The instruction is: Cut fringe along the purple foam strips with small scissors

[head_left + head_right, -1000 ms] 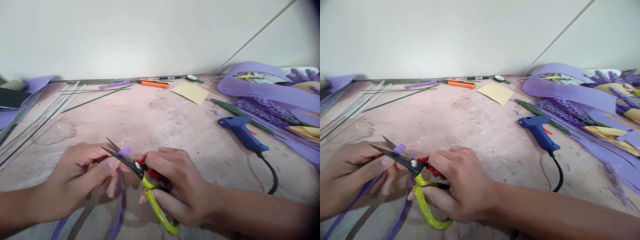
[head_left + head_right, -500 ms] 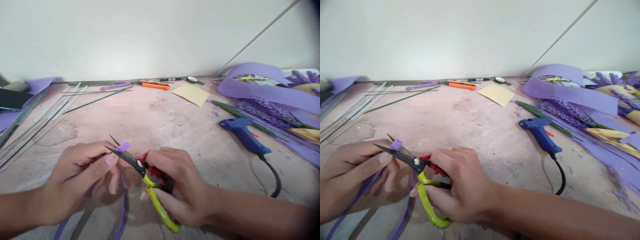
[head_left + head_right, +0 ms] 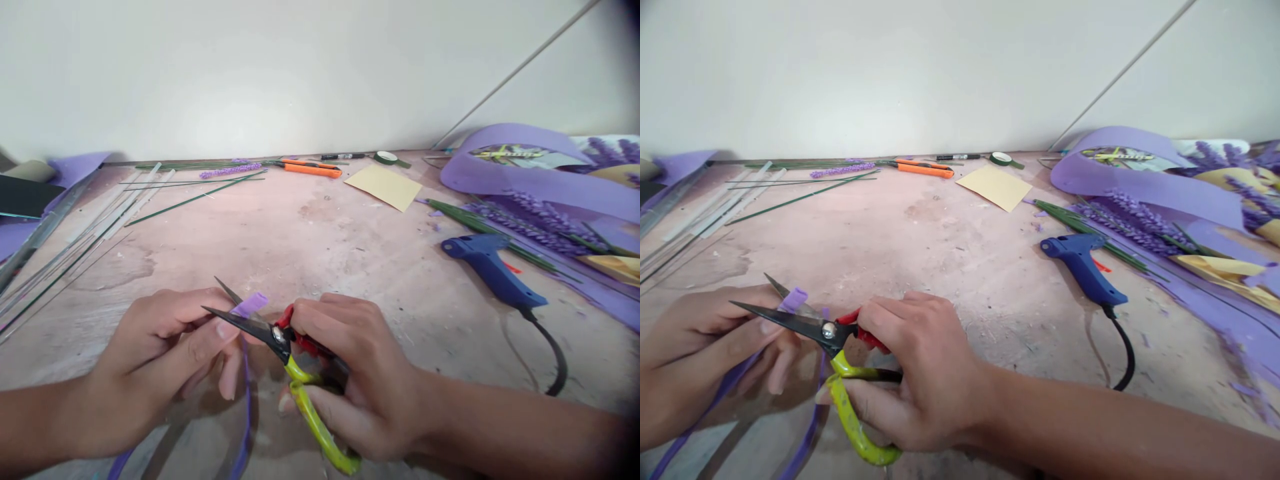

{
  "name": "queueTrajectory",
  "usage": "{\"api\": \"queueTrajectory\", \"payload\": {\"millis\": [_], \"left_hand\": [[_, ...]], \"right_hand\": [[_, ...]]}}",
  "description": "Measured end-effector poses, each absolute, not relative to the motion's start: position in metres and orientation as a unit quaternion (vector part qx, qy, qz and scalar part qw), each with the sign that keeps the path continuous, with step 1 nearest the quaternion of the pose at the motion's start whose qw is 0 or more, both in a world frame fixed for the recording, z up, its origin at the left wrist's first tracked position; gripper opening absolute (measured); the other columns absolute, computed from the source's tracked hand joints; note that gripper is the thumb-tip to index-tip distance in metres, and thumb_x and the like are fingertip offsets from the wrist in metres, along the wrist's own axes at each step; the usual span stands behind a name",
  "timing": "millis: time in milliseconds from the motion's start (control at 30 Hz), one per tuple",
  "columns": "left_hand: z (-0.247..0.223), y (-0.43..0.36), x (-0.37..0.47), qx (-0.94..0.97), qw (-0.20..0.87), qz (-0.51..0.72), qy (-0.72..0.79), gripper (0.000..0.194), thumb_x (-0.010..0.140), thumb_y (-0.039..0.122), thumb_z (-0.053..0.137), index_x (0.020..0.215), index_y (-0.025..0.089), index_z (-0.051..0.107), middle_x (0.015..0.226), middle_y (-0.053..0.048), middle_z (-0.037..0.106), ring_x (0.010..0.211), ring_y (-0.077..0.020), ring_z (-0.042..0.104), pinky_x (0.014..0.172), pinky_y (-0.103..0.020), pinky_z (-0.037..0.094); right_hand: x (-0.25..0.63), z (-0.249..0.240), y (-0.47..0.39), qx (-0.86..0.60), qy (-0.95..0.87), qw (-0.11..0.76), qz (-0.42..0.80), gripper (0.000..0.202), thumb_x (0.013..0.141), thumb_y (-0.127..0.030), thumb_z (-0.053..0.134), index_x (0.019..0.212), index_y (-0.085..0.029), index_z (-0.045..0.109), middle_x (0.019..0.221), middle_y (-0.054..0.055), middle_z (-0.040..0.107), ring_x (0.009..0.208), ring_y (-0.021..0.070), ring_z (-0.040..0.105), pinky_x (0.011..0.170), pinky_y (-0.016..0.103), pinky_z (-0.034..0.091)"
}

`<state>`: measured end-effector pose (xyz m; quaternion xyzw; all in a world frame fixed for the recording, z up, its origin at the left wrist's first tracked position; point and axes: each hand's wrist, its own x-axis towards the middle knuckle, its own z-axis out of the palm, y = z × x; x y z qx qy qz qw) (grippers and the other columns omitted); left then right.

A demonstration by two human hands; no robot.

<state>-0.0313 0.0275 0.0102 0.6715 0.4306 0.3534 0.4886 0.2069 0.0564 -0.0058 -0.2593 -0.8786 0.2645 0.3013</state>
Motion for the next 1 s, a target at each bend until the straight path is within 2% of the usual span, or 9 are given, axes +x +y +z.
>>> {"api": "queueTrajectory", "payload": {"millis": [400,533,667,733,900,1000], "left_hand": [[0.0143,0.0288,-0.0275,0.659,0.502,0.356,0.432,0.041,0.101,0.037,0.056,0.066,0.029,0.075,0.055,0.005,0.073,0.038,-0.01,0.055,0.036,-0.018,0.04],[0.0129,0.0283,-0.0277,0.666,0.495,0.361,0.426,0.035,0.102,0.036,0.055,0.077,0.03,0.079,0.054,0.006,0.074,0.044,-0.0098,0.061,0.042,-0.015,0.045],[0.011,0.0279,-0.0287,0.654,0.513,0.357,0.426,0.031,0.103,0.039,0.054,0.087,0.031,0.08,0.055,0.006,0.074,0.039,-0.0106,0.056,0.037,-0.018,0.041],[0.0112,0.0282,-0.0292,0.654,0.516,0.357,0.422,0.032,0.103,0.04,0.054,0.086,0.031,0.08,0.055,0.005,0.073,0.038,-0.011,0.055,0.036,-0.019,0.039],[0.0135,0.0293,-0.029,0.67,0.499,0.361,0.414,0.043,0.102,0.036,0.055,0.066,0.028,0.076,0.052,0.004,0.071,0.039,-0.0103,0.053,0.036,-0.02,0.036],[0.0129,0.0285,-0.0295,0.646,0.529,0.353,0.422,0.036,0.102,0.041,0.055,0.079,0.029,0.079,0.053,0.003,0.071,0.037,-0.0116,0.053,0.035,-0.021,0.037]], "right_hand": [[0.2093,-0.0069,0.0559,-0.242,-0.88,0.304,0.273,0.018,0.088,-0.029,0.061,0.082,-0.022,0.045,0.066,-0.006,0.049,0.053,0.0116,0.038,0.057,0.028,0.026],[0.2092,-0.0091,0.0566,-0.222,-0.882,0.329,0.253,0.019,0.091,-0.03,0.061,0.085,-0.022,0.045,0.068,-0.006,0.051,0.053,0.011,0.038,0.057,0.029,0.026],[0.2098,-0.009,0.0567,-0.215,-0.883,0.327,0.259,0.018,0.093,-0.029,0.06,0.085,-0.022,0.045,0.069,-0.007,0.05,0.054,0.0108,0.038,0.058,0.029,0.026],[0.2104,-0.0079,0.0563,-0.218,-0.883,0.318,0.267,0.021,0.092,-0.03,0.061,0.084,-0.022,0.043,0.069,-0.007,0.048,0.054,0.0107,0.037,0.057,0.029,0.026],[0.211,-0.0062,0.0553,-0.226,-0.882,0.301,0.285,0.027,0.094,-0.034,0.059,0.079,-0.023,0.039,0.066,-0.007,0.044,0.053,0.0113,0.036,0.056,0.029,0.025],[0.2106,-0.0066,0.0552,-0.227,-0.883,0.299,0.282,0.027,0.097,-0.036,0.054,0.079,-0.024,0.037,0.065,-0.007,0.044,0.052,0.0118,0.035,0.056,0.03,0.025]]}}
